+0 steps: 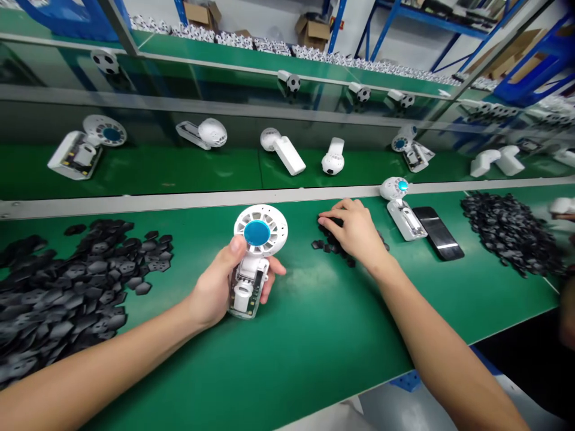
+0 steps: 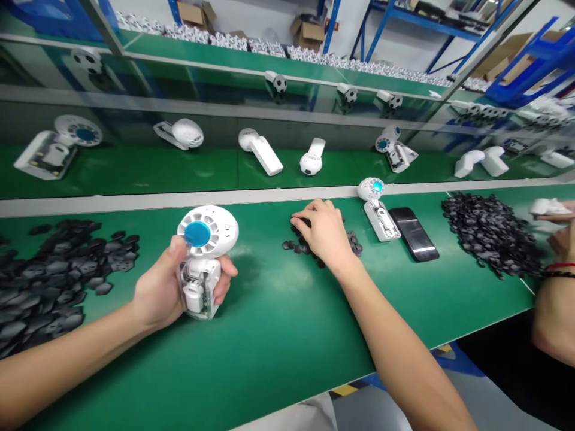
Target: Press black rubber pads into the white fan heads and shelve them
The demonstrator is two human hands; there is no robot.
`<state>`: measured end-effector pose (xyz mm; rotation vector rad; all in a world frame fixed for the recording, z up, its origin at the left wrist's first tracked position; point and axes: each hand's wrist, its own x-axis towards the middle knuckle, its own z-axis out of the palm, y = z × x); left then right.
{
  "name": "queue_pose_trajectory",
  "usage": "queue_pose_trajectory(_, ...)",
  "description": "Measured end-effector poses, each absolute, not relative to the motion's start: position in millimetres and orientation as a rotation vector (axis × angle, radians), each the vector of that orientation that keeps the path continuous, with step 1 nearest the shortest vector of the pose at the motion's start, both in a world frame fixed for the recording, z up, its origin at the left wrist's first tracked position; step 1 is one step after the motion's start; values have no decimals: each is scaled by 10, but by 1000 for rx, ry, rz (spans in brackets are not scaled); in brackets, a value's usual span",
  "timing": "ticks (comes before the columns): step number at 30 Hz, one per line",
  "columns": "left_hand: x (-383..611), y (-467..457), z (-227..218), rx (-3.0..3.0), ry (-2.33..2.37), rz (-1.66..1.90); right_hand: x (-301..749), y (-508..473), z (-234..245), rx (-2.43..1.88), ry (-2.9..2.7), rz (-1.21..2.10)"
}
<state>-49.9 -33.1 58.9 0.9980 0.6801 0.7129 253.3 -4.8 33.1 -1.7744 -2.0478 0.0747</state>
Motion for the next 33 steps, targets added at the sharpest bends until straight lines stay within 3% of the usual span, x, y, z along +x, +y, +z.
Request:
queue_pose_trajectory(3, -492, -339, 595, 985, 692, 713, 2455, -47, 370, -1728, -1962, 90)
queue_pose_trajectory(8, -462, -334, 652, 919, 730, 697, 2166, -172, 399, -1586, -2010, 382)
queue_pose_trajectory(14, -490, -283, 576, 913, 665, 722, 2064, -235, 351, -1629, -2120, 178)
queue_pose_trajectory(28, -487, -212, 421, 886, 795, 763, 2180, -183, 347, -1432, -2360, 316)
queue_pose_trajectory(33, -435, -218, 460, 876, 837, 776, 2033, -283, 435, -1387, -1937, 567)
